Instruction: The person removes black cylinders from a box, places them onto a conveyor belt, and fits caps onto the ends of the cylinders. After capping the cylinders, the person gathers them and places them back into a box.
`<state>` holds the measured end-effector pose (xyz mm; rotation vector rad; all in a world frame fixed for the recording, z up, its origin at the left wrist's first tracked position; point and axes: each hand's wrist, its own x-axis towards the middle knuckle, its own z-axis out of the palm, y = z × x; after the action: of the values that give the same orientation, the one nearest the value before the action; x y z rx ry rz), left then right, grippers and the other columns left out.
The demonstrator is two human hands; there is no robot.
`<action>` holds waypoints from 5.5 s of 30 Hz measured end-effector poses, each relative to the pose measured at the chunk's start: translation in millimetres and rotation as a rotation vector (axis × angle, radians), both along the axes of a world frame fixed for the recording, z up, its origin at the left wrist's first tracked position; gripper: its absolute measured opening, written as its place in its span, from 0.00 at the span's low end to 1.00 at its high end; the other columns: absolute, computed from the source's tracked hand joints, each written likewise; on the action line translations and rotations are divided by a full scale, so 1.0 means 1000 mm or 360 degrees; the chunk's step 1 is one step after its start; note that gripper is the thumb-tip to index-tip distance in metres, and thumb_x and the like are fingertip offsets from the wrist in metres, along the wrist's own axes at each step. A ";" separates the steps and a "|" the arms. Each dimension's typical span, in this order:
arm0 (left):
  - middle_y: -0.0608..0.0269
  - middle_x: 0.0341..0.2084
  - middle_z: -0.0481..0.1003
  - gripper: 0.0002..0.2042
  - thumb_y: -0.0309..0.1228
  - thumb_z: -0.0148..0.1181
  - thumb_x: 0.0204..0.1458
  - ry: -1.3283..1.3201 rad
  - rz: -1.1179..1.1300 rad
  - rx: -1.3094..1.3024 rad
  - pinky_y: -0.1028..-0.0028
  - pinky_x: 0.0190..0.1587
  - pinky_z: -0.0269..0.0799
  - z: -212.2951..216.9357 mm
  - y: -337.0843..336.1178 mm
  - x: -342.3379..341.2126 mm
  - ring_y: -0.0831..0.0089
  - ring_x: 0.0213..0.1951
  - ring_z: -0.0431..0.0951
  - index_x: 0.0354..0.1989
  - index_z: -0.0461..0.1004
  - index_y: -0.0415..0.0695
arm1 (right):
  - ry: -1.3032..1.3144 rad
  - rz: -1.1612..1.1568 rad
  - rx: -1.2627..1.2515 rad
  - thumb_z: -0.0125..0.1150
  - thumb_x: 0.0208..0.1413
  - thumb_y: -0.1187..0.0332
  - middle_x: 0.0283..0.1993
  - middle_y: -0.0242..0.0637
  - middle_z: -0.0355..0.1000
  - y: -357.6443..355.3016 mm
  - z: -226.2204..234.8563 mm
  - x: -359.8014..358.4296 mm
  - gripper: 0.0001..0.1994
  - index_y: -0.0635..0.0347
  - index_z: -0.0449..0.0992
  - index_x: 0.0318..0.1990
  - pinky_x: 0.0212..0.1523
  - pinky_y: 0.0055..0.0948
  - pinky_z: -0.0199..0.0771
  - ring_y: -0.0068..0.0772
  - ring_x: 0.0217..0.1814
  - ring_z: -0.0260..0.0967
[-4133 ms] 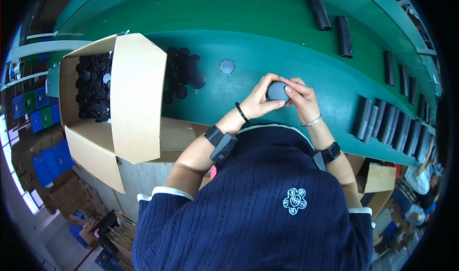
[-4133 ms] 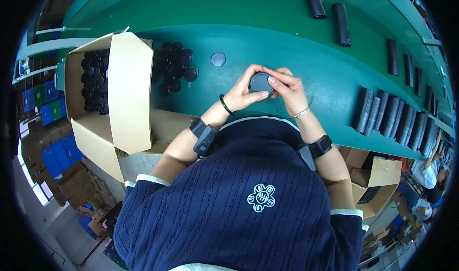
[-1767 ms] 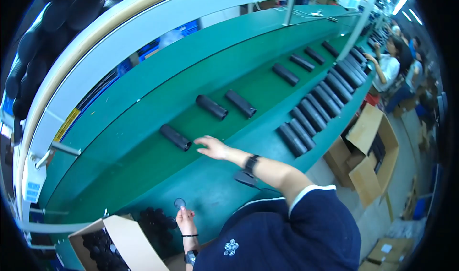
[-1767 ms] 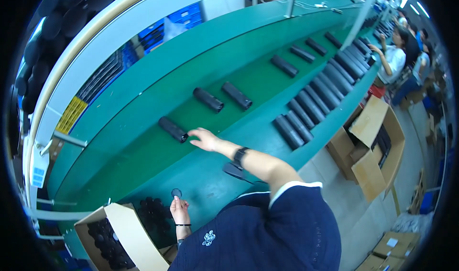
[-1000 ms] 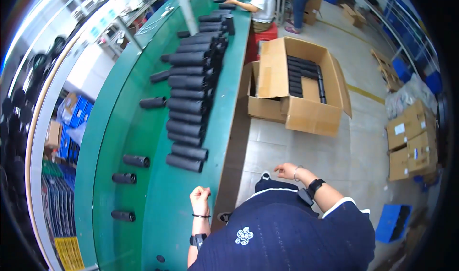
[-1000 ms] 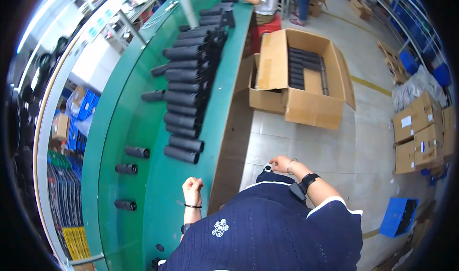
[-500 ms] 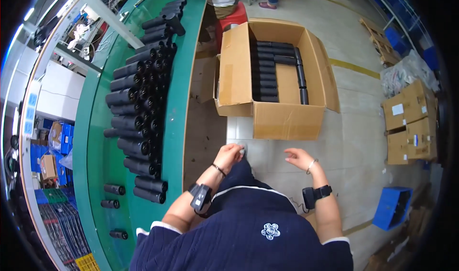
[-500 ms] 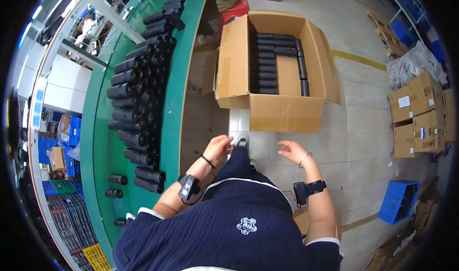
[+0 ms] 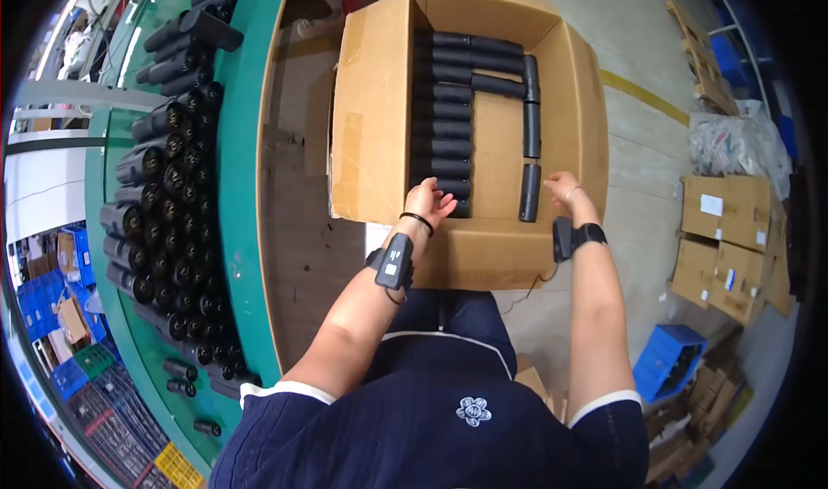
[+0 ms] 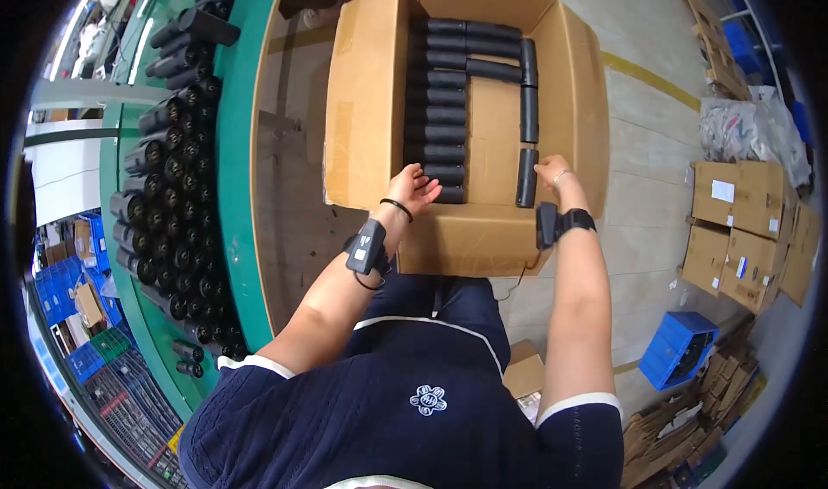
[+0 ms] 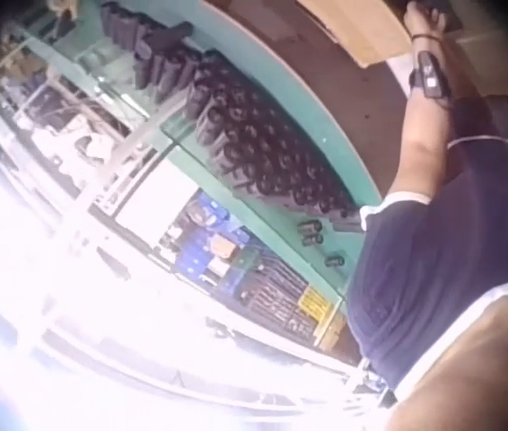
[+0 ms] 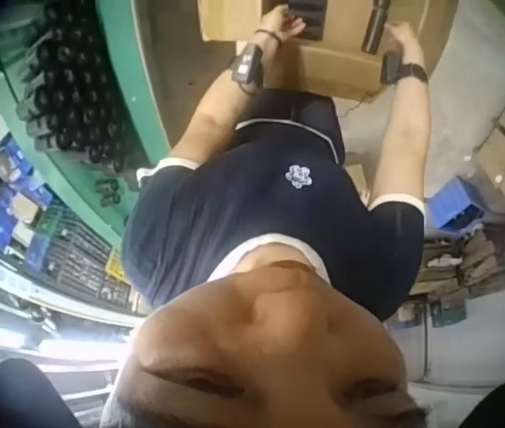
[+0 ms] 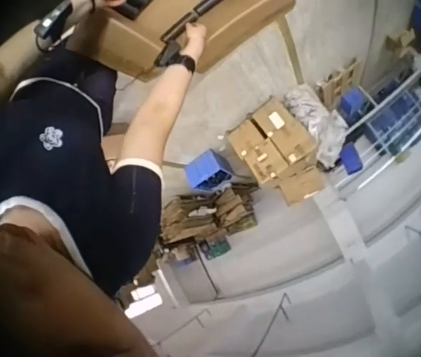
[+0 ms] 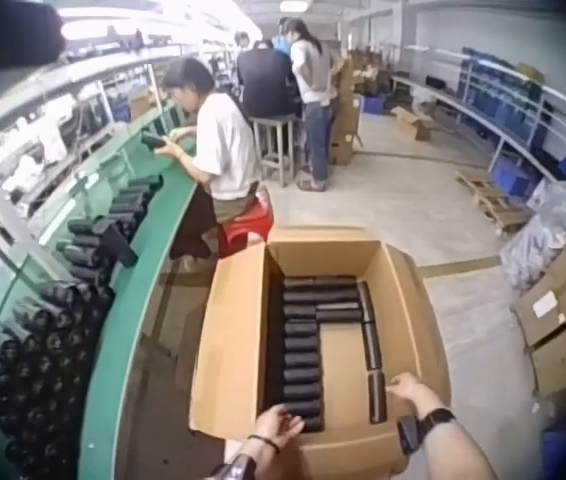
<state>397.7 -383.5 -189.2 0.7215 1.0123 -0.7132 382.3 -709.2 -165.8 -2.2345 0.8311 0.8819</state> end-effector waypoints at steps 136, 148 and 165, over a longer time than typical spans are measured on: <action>0.51 0.45 0.74 0.29 0.42 0.65 0.46 -0.0308 0.0454 -0.0617 0.59 0.54 0.70 -0.155 -0.026 0.082 0.62 0.46 0.75 0.53 0.66 0.38 | 0.0818 -0.0290 0.1958 0.77 0.30 0.50 0.48 0.39 0.69 0.038 -0.196 0.187 0.45 0.65 0.63 0.55 0.52 0.33 0.71 0.34 0.50 0.68; 0.49 0.52 0.67 0.34 0.39 0.65 0.48 -0.0323 0.0070 -0.0849 0.59 0.58 0.65 -0.055 -0.051 0.065 0.59 0.53 0.70 0.60 0.56 0.39 | 0.0475 -0.0584 0.2145 0.77 0.30 0.52 0.43 0.36 0.73 -0.013 -0.110 0.095 0.38 0.64 0.69 0.50 0.43 0.30 0.77 0.31 0.42 0.73; 0.51 0.49 0.71 0.28 0.38 0.63 0.50 -0.0638 0.0377 -0.1106 0.62 0.54 0.69 0.142 0.053 -0.119 0.61 0.50 0.74 0.57 0.62 0.39 | 0.0586 0.0017 0.2192 0.74 0.34 0.54 0.48 0.37 0.71 0.114 0.126 -0.008 0.38 0.65 0.67 0.53 0.50 0.30 0.73 0.32 0.49 0.70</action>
<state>278.5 -330.3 -47.2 0.1189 0.4197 -0.6233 373.9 -595.4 -39.4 -0.8782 0.1616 1.3178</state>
